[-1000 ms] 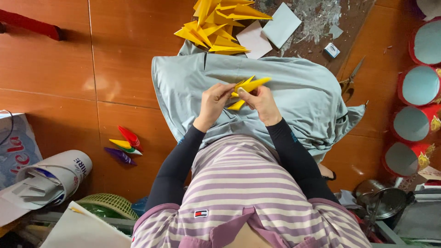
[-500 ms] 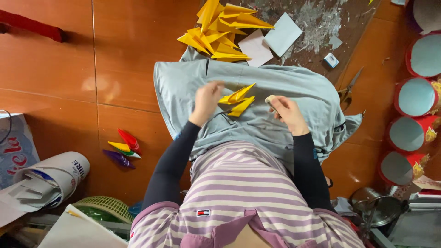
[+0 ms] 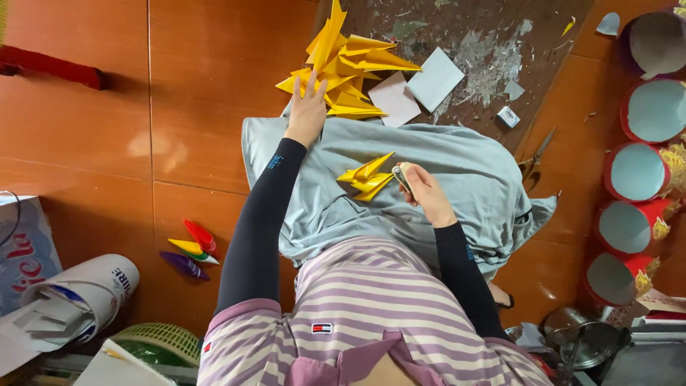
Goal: Folding paper into decorative bird shapes and joining them with a stapler.
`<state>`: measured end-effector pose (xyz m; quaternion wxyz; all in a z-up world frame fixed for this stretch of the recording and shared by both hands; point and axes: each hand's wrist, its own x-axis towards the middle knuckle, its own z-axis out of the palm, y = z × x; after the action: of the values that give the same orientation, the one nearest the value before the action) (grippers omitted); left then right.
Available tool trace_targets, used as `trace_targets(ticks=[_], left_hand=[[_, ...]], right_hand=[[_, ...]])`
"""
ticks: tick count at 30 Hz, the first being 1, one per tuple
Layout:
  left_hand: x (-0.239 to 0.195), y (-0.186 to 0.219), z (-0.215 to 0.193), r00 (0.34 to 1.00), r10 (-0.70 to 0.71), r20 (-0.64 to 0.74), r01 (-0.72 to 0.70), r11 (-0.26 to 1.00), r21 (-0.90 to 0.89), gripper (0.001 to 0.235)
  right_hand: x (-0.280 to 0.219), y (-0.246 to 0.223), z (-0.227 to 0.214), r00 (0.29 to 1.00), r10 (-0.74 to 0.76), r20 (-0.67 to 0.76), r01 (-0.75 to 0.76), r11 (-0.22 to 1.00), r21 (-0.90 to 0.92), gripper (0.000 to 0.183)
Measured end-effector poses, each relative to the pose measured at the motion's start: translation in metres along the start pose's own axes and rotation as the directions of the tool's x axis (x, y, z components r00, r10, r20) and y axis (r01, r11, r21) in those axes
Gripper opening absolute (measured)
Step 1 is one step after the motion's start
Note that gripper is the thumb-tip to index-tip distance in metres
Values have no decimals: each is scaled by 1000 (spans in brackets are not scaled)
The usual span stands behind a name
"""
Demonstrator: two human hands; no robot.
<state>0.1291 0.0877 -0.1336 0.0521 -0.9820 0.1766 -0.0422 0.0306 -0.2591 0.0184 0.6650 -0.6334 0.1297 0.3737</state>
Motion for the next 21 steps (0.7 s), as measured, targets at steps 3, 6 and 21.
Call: trace_targets(ticks=[3,6,21], left_hand=[[0,-1,3,999,9,-54,-10,1000,-26,28],[6,-2,-28,995,14,-96,-23,995,-93,23],[-30,56,-169,944,-281,172,170,-33,-985,14]], right_hand=[[2,-3,-1,1000,6,9,-6,1000,5,47],[3,-13,3,1000,-13,26,12,999,41,50],[0,-76,75,583,-770,259,732,358,-580,53]])
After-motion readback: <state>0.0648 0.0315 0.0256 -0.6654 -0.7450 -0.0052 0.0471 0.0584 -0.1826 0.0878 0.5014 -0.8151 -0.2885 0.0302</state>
